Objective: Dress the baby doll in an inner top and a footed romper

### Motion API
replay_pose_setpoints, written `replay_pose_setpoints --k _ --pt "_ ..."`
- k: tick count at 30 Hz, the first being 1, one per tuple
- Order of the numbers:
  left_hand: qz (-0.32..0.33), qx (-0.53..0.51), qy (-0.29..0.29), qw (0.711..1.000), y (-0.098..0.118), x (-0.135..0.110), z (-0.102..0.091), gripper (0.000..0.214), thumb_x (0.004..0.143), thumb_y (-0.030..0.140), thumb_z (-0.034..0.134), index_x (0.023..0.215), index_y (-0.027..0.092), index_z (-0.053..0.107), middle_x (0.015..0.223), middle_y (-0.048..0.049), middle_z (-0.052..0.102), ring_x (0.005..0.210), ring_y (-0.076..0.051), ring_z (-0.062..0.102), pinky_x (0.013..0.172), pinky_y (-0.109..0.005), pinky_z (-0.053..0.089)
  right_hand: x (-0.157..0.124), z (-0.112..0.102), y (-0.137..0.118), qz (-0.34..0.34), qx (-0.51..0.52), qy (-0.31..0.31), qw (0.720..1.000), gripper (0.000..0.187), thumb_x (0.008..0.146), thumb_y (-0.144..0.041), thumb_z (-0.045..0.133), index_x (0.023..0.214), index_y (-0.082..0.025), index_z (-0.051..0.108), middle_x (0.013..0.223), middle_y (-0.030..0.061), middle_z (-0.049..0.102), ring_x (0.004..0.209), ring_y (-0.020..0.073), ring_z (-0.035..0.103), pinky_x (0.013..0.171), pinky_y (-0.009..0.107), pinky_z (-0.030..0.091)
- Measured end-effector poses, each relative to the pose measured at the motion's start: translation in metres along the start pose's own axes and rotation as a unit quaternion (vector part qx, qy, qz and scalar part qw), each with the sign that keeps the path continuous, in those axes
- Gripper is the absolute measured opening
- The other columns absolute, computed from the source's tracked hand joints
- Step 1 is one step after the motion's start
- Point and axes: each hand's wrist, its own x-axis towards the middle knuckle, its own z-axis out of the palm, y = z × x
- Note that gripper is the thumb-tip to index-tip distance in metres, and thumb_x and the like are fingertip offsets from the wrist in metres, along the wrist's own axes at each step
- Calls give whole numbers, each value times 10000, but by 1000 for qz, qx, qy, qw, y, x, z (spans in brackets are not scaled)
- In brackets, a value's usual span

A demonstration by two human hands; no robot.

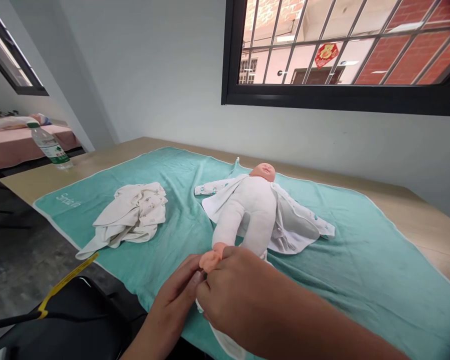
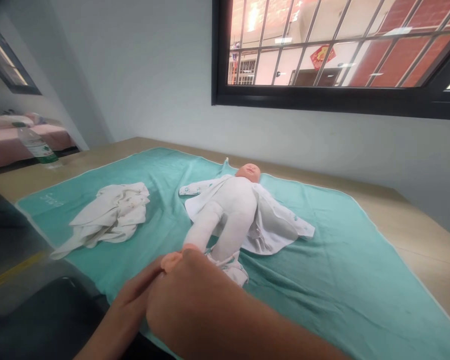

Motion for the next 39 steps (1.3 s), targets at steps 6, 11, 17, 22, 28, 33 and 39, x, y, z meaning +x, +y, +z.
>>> replay_pose_setpoints --k 6,11,17,22,28,33,39 --pt "90 51 -32 994 -15 2 -15 565 885 620 432 1291 267 603 1386 -70 516 1268 -303 463 1073 -362 380 3 -17 12 -102 -156 27 982 196 874 -277 553 720 -163 596 648 3 594 545 130 394 632 332 301" --pt "140 37 -24 989 -25 10 -3 900 585 721 706 1316 222 544 1312 -116 532 1183 -366 501 1005 -455 441 10 -10 20 -80 -111 96 986 251 849 -249 552 615 -169 511 554 -46 505 496 87 241 688 318 307" --pt "108 101 93 985 -10 12 15 441 689 247 687 1123 204 622 1161 -82 602 1078 -294 567 903 -412 512 15 -7 23 -51 -38 202 977 238 835 -276 623 633 -171 552 732 -7 526 684 123 391 743 317 334" --pt "100 -16 83 991 -4 12 9 427 832 344 616 1241 229 580 1330 -83 553 1199 -278 540 965 -368 489 15 -8 19 26 56 231 971 210 855 -241 652 665 -169 599 929 29 538 837 141 455 758 287 396" --pt "65 -50 85 993 -20 11 5 569 762 307 696 1305 227 546 1300 -92 594 1221 -311 533 948 -374 505 13 4 12 19 9 262 965 226 901 -158 578 676 -171 569 845 22 555 853 147 475 769 297 413" --pt "51 -35 93 994 -25 5 7 565 695 227 678 1249 196 570 1172 -88 652 1068 -291 613 847 -349 540 17 9 18 46 -1 240 970 253 939 -161 516 687 -163 540 723 -2 542 708 118 484 666 269 386" --pt "14 -35 53 998 -14 1 6 758 633 80 593 1366 224 466 1286 -70 598 1152 -275 575 936 -343 495 22 6 29 100 102 259 955 329 957 -274 516 646 -169 490 676 -20 512 613 92 455 592 242 349"
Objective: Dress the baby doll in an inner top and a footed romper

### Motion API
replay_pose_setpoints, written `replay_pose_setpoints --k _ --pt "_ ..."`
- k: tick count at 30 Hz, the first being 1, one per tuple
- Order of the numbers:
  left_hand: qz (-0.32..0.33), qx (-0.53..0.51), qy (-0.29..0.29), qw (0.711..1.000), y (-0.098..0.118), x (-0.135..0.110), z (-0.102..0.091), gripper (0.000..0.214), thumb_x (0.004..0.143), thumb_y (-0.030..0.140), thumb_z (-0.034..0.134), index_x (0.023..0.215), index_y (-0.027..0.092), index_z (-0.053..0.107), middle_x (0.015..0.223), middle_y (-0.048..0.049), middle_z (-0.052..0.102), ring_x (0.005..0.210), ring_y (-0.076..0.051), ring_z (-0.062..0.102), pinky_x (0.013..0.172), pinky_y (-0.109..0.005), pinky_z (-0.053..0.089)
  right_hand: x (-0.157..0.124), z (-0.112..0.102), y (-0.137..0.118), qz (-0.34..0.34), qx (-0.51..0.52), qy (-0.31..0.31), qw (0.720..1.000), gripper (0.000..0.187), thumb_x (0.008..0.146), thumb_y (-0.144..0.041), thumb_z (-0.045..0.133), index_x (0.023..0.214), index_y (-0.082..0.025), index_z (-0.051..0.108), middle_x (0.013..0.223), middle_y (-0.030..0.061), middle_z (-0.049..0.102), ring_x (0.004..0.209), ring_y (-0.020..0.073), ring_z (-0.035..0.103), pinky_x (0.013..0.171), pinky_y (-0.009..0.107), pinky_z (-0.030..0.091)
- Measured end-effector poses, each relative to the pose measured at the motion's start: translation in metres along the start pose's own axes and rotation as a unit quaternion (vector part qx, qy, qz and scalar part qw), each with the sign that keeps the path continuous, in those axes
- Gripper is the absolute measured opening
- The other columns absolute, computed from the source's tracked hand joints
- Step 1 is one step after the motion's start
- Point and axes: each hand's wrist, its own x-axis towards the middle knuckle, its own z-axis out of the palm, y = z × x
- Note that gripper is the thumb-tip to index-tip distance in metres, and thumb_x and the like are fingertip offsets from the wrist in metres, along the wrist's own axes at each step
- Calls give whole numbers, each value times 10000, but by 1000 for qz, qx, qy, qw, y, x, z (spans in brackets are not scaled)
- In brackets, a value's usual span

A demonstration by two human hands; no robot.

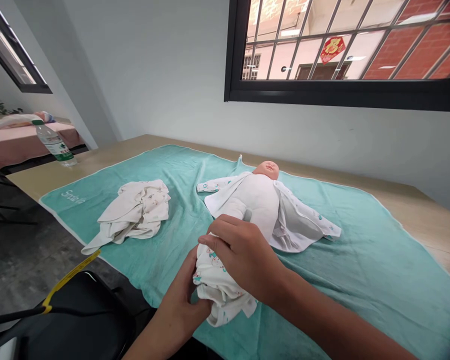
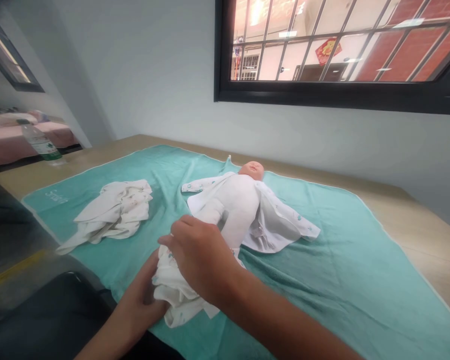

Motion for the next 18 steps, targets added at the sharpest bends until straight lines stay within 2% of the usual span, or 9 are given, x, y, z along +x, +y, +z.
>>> replay_pose_setpoints --k 5,10,12,15,17,18 --pt "-19 9 -15 1000 -1 1 -2 752 671 114 598 1392 251 433 1347 -54 565 1208 -270 542 967 -344 477 5 5 14 89 89 27 992 372 901 -327 576 600 -180 414 608 -42 461 586 95 412 560 241 329" --pt "-17 45 14 999 -9 1 4 796 657 233 734 1394 245 434 1376 -82 550 1262 -312 502 973 -357 482 12 12 31 214 174 17 961 329 844 -380 597 623 -184 455 610 -48 491 607 106 450 567 237 353" --pt "-26 35 24 999 -11 0 6 807 653 280 768 1390 249 441 1404 -88 527 1281 -320 486 984 -361 474 14 14 35 223 176 21 959 307 832 -366 601 632 -184 456 628 -49 510 625 109 465 583 238 363" --pt "-23 -60 14 998 -13 2 5 847 629 435 805 1376 222 467 1394 -114 534 1267 -341 494 987 -379 465 13 12 38 196 145 34 969 312 848 -359 578 636 -187 426 623 -54 489 618 105 438 578 238 347" --pt "-39 -134 -11 990 -11 5 2 824 680 589 726 1367 202 485 1371 -136 551 1235 -345 521 964 -395 475 12 10 41 163 105 28 981 314 865 -361 558 638 -188 426 618 -54 482 612 104 419 576 244 331" --pt "-57 -153 -21 986 -9 9 1 774 726 612 676 1357 201 497 1361 -140 560 1217 -337 537 950 -395 482 12 8 43 150 88 16 985 309 870 -364 551 644 -188 436 620 -52 489 611 105 417 575 247 325"
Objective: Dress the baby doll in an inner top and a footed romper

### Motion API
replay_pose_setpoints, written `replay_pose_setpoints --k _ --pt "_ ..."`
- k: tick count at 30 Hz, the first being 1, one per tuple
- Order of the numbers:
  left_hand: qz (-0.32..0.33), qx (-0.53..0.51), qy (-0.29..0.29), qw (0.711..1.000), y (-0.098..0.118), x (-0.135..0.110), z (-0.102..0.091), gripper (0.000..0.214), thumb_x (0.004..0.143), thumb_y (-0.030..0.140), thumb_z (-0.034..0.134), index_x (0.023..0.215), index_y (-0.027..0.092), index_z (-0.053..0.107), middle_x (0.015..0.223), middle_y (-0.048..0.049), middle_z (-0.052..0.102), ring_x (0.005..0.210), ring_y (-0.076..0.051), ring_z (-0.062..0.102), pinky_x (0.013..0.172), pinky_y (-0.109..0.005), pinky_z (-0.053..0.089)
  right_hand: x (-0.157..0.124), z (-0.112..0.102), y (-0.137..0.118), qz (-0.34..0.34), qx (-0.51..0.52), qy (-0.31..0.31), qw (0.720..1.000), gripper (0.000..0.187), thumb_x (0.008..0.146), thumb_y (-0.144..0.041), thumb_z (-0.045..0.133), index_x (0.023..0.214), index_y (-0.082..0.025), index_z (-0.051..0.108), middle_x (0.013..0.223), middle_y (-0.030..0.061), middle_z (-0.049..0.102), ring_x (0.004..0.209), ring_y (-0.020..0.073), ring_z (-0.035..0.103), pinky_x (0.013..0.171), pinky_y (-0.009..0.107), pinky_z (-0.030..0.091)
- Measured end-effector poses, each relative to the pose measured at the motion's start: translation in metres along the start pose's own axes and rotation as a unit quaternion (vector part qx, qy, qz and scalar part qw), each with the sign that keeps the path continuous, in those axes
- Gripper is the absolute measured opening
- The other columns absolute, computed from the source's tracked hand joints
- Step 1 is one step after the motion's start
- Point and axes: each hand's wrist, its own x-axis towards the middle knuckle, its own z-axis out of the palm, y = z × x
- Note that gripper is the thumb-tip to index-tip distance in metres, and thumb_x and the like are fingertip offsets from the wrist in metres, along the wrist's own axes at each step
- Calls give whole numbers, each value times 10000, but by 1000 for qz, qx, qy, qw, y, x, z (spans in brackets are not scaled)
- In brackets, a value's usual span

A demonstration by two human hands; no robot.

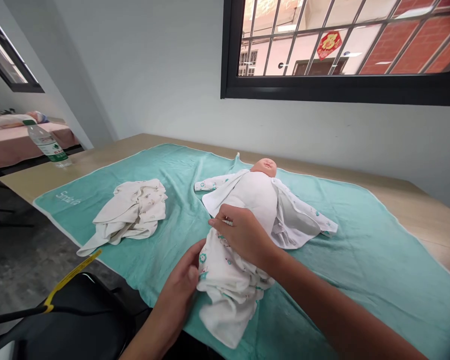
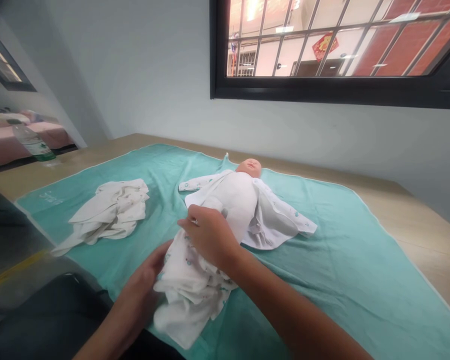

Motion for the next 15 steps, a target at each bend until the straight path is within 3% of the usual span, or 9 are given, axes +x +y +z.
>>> replay_pose_setpoints --k 2,6,10,13,15 --pt "-37 -1 -7 999 7 9 0 632 803 535 636 1332 209 521 1339 -132 578 1173 -303 572 917 -376 494 2 -5 5 -7 -24 -35 999 303 874 -387 548 663 -190 459 624 -49 504 607 108 420 566 250 317" --pt "-59 60 -35 996 21 36 1 516 769 319 700 1250 187 570 1185 -110 658 1018 -246 636 828 -326 505 8 -19 18 1 -51 -107 993 323 878 -452 534 692 -189 506 658 -29 549 624 121 461 568 252 338" --pt "-24 170 -41 984 23 63 -2 278 786 329 645 1005 161 620 902 -38 665 776 -170 612 675 -264 473 12 -37 24 -84 -109 -159 978 325 828 -500 609 782 -178 614 929 47 635 878 188 548 735 299 417" --pt "27 200 -58 978 18 74 -1 197 791 339 626 897 181 577 973 -24 634 820 -157 578 674 -245 454 12 -45 26 -149 -132 -210 957 341 768 -499 692 892 -183 666 1173 85 601 1116 253 495 894 357 395" --pt "36 183 -69 980 15 77 2 192 803 351 609 896 197 541 1046 -22 626 848 -154 571 686 -247 453 12 -45 28 -153 -142 -212 955 265 808 -423 667 931 -189 666 1124 76 620 1062 236 525 874 346 396"
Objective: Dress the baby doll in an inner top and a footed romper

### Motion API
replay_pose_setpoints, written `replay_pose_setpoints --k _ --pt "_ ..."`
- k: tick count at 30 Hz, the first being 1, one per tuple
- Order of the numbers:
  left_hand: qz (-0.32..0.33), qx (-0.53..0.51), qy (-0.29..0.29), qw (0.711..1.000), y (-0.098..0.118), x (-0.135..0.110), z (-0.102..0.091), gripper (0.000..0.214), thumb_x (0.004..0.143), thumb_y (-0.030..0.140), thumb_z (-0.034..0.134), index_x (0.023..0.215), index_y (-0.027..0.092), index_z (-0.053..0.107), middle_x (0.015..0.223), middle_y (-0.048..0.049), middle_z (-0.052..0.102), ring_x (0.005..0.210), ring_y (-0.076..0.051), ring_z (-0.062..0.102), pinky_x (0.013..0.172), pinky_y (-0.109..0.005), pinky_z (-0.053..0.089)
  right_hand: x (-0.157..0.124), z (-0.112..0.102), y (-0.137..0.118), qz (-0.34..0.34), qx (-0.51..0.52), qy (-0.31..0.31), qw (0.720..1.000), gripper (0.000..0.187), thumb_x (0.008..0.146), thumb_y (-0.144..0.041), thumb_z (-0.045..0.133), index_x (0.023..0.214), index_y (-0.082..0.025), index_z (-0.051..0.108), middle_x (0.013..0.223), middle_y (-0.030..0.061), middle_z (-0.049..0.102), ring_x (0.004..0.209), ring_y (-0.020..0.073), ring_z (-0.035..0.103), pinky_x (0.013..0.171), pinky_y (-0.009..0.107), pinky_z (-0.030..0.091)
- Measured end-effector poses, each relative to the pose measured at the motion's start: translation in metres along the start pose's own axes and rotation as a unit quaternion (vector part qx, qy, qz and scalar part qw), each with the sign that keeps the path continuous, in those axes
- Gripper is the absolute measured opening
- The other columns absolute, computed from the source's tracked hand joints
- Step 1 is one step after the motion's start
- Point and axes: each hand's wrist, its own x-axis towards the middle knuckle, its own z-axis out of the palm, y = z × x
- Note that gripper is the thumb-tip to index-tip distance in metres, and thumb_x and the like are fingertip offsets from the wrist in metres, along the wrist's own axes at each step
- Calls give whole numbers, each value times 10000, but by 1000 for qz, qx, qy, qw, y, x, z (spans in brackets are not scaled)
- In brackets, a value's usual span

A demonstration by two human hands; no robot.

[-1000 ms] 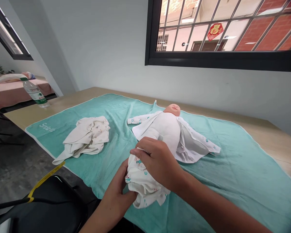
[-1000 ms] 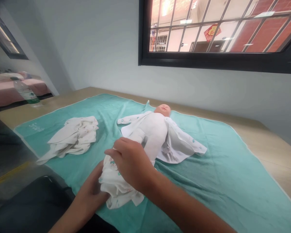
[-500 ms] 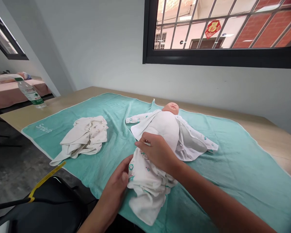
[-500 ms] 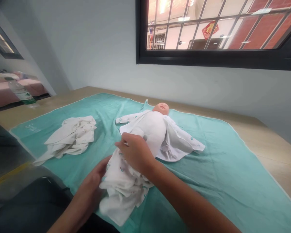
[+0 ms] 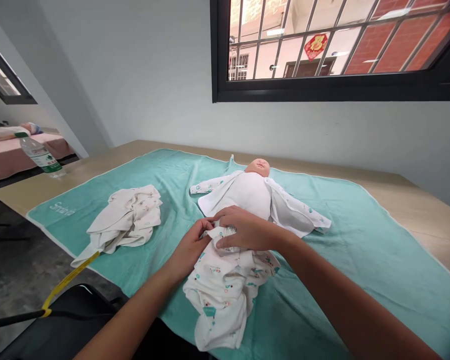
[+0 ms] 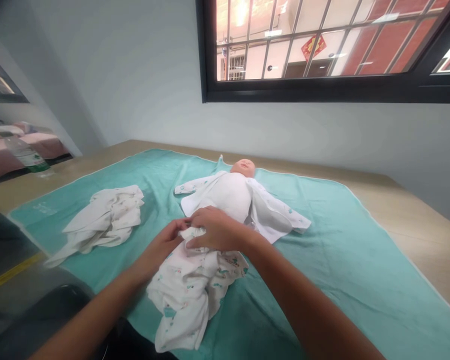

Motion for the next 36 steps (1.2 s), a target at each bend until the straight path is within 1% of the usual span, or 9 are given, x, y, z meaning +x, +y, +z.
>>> replay_pose_setpoints --k 6,11,15,19,25,27,30,34,36 --pt "-13 59 61 996 -5 20 4 182 850 373 551 919 215 497 732 55 535 626 -105 473 588 -219 389 6 15 16 108 -45 125 985 139 880 -302 538 793 -192 547 734 -11 577 674 138 495 623 261 334" --pt "41 131 72 988 -8 61 3 124 862 307 504 950 221 497 646 73 440 590 -116 428 570 -229 368 12 17 23 167 11 187 968 191 888 -361 516 794 -196 491 743 -18 564 681 137 488 617 261 329" --pt "105 189 47 975 -13 69 3 184 853 279 499 1009 209 567 944 -3 603 877 -172 556 819 -280 436 -4 -15 23 163 84 73 980 270 837 -456 557 777 -193 571 735 -22 576 651 130 472 577 259 331" --pt "173 213 19 961 -16 59 -4 242 860 347 546 1052 210 598 1228 -65 558 1215 -217 485 1081 -338 316 -31 -57 31 176 111 -36 977 215 788 -409 613 826 -218 704 814 2 670 720 152 550 598 264 373" --pt "177 257 -93 946 15 64 5 145 826 331 588 918 225 551 1512 -69 387 1361 -273 373 959 -370 439 -39 -59 33 151 77 -91 981 176 683 -382 718 774 -231 706 743 -24 657 651 138 549 560 259 364" --pt "189 280 -119 934 24 73 12 56 818 249 548 866 229 527 1448 -67 485 1322 -268 432 968 -392 428 -34 -49 27 145 40 -91 984 214 664 -393 726 643 -204 627 619 -40 564 556 113 464 509 261 306" --pt "196 335 -87 917 28 87 16 113 812 182 470 893 236 526 1275 -52 636 1164 -241 559 990 -404 394 -28 -41 20 168 -43 -44 984 287 673 -324 691 529 -180 489 578 -29 471 531 106 398 493 269 252" --pt "163 401 6 902 26 107 15 97 858 317 477 895 239 520 984 -13 710 849 -206 611 769 -320 444 -30 -42 18 205 -166 81 961 114 710 -205 611 610 -172 569 870 59 560 739 173 495 551 278 296" --pt "166 421 24 891 25 116 15 131 850 367 513 855 236 525 850 3 686 741 -190 581 698 -303 429 -32 -44 20 237 -190 97 948 76 729 -178 582 655 -164 592 938 75 554 691 150 485 540 279 288"
